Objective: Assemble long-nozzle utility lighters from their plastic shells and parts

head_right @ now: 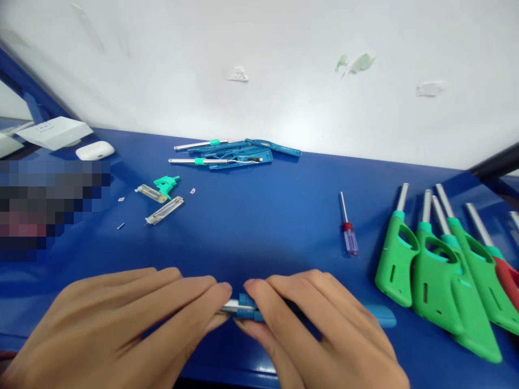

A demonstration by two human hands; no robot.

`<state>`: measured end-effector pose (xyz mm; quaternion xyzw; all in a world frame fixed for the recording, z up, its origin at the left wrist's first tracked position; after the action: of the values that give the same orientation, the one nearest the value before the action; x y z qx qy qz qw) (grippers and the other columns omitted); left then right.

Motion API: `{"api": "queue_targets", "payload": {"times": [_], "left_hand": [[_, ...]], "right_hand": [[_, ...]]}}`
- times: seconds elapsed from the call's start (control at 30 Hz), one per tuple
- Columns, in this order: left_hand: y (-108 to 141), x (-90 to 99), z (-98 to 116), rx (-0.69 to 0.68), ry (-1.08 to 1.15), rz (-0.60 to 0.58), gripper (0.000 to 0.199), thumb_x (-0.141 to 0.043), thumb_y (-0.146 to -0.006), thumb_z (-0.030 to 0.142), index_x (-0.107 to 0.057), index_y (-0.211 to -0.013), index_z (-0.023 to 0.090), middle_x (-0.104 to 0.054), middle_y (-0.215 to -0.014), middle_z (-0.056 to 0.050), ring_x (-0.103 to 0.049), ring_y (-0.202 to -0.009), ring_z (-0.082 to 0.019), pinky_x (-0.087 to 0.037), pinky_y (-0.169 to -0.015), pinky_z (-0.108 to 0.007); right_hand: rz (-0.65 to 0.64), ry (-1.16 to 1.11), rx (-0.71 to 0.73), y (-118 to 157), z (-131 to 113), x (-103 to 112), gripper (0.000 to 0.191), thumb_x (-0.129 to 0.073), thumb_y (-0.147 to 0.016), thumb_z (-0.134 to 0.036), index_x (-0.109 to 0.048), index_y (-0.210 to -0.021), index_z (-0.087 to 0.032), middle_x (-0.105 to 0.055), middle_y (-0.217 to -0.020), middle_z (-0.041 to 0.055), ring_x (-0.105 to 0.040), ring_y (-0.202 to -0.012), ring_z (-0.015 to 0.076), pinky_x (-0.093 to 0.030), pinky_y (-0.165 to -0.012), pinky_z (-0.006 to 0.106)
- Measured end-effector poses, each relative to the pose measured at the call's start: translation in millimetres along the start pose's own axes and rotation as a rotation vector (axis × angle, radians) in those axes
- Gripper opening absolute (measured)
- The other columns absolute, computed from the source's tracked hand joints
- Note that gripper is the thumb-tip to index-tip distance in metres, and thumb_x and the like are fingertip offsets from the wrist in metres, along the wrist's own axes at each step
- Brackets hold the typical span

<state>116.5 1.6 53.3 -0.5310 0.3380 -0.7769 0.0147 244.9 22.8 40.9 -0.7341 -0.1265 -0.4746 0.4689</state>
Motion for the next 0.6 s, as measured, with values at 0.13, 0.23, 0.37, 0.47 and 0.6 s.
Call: {"api": "queue_targets", "payload": {"times": [0.13,0.23,0.37,0.47,0.6], "left_hand": [[5,-1.2,-2,-0.022,0.012,0.016,0.036,-0.041,-0.088,-0.003,-0.064,-0.098,0.023,-0.07,-0.072,0.008,-0.058,-0.053,-0.013,-0.041,-0.055,-0.035],[10,-3.3,-3,-0.026,0.005,0.0,0.036,-0.045,-0.087,-0.003,-0.064,-0.102,0.024,-0.071,-0.075,0.007,-0.058,-0.054,-0.014,-0.041,-0.056,-0.035],[9,-5.5,-5,-0.019,0.026,-0.036,0.032,-0.046,-0.087,-0.001,-0.062,-0.101,0.023,-0.071,-0.074,0.005,-0.057,-0.053,-0.016,-0.039,-0.052,-0.035],[7,-9.7,-6,-0.019,0.056,-0.091,0.028,-0.046,-0.088,0.001,-0.062,-0.093,0.023,-0.069,-0.07,0.005,-0.056,-0.051,-0.017,-0.04,-0.05,-0.034],[9,-10.1,-8,-0.006,0.054,-0.095,0.03,-0.048,-0.086,0.0,-0.063,-0.098,0.024,-0.07,-0.072,0.004,-0.056,-0.051,-0.018,-0.044,-0.051,-0.033]], "right_hand": [[0.06,-0.017,-0.061,1,2,1,0.017,-0.053,-0.104,-0.024,-0.07,-0.1,-0.022,-0.077,-0.084,-0.0019,-0.073,-0.067,0.0142,-0.062,-0.069,0.025],[0.056,-0.042,-0.06,-1,2,0,0.014,-0.056,-0.101,-0.021,-0.07,-0.1,-0.022,-0.077,-0.086,-0.0023,-0.074,-0.071,0.0143,-0.061,-0.071,0.026],[0.058,-0.07,-0.044,-3,3,-1,0.011,-0.062,-0.097,-0.017,-0.072,-0.101,-0.021,-0.077,-0.087,-0.0019,-0.073,-0.07,0.0144,-0.059,-0.069,0.028],[0.089,-0.113,-0.062,-2,4,-3,0.011,-0.062,-0.097,-0.016,-0.072,-0.1,-0.02,-0.076,-0.085,-0.0021,-0.07,-0.067,0.0134,-0.056,-0.065,0.029],[0.124,-0.152,-0.081,0,5,-5,0.009,-0.064,-0.095,-0.013,-0.072,-0.095,-0.019,-0.075,-0.081,-0.0031,-0.068,-0.066,0.0122,-0.054,-0.066,0.029]]}}
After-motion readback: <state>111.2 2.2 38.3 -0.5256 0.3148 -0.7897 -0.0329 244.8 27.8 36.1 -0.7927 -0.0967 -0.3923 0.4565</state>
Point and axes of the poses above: each hand's wrist, its own y-axis away from the middle knuckle, its own x-axis out of the back of the hand, z = x × y, the point moved 9 cm from there along -y, towards the middle knuckle
